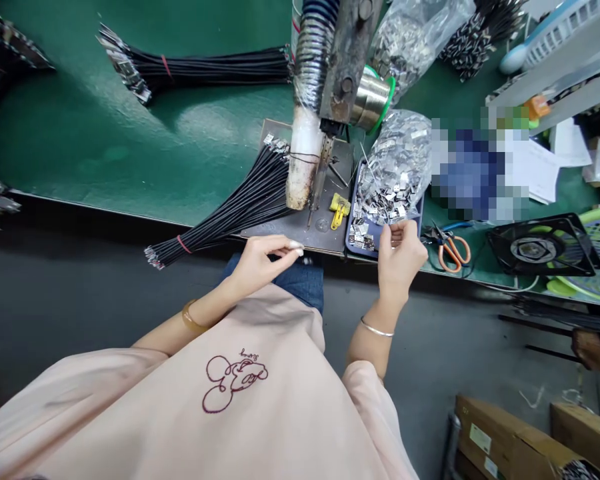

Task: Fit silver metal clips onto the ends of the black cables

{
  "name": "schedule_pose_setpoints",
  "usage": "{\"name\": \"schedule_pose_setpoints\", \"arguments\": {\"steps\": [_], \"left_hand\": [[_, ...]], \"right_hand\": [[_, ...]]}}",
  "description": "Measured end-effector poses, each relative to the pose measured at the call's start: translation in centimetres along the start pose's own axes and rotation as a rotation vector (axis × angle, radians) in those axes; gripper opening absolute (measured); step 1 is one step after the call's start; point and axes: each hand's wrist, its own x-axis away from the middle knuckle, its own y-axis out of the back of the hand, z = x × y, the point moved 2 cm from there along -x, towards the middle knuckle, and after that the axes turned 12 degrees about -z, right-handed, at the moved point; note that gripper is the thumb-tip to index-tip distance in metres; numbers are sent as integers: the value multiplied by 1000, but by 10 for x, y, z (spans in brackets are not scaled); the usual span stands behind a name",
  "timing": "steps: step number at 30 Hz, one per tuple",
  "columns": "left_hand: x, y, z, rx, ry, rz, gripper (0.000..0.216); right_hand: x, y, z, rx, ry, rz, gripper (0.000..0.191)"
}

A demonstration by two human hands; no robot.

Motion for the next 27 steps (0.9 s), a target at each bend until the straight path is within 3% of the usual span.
{"name": "schedule_pose_setpoints", "arguments": {"steps": [2, 4, 9, 13, 18, 20, 24, 27], "left_hand": [[-12, 6, 0, -171, -161, -178, 20], [-27, 8, 1, -403, -295, -249, 19], [-45, 3, 9, -701, -371, -72, 25], [-32, -1, 9, -643, -517, -79, 28], [-16, 1, 1, -481, -604, -193, 24], [-13, 2, -3, -414, -604, -218, 20], [-8, -3, -11, -303, -582, -126, 16], [-6, -6, -17, -146, -429, -96, 16]], "right_hand": [[-12, -15, -8, 95, 30, 39, 11], [-20, -26, -10, 142, 62, 92, 11], [-22, -30, -6, 119, 79, 225, 12], [-14, -23, -8, 78, 101, 236, 10], [-9, -19, -7, 73, 117, 162, 12], [-5, -16, -1, 30, 125, 93, 13], [14, -3, 25, -267, 11, -106, 15], [39, 2, 53, -515, -89, -7, 18]]}}
